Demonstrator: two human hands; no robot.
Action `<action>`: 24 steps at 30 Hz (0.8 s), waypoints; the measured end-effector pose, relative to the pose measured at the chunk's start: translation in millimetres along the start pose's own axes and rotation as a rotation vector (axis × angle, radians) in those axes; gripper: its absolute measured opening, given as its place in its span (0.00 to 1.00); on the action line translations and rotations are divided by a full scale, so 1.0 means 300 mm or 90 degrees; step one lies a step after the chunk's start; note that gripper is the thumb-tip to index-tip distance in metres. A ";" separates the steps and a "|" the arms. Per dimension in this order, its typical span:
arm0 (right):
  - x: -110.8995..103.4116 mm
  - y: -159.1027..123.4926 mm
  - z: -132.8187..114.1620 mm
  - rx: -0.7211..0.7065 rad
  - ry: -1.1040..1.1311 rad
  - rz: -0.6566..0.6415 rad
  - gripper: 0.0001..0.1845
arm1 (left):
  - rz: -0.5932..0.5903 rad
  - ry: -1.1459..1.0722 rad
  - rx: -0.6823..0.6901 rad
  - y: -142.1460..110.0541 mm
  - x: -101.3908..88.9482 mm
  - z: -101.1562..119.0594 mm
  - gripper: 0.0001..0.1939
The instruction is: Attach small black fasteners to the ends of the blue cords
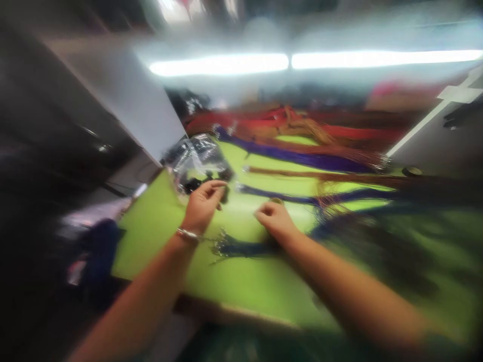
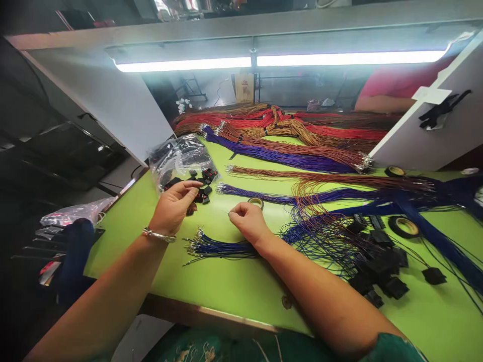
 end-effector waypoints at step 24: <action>0.007 -0.046 -0.027 -0.352 -0.399 0.085 0.06 | -0.173 -0.445 -0.387 -0.113 0.158 -0.103 0.20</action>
Point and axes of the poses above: each hand's wrist, its own y-axis towards the middle knuckle, its own x-axis out of the palm, z = x × y, the point moved 5 cm from there along y, towards the middle knuckle, and after that the axes turned 3 degrees about -y, right-handed, at the moved point
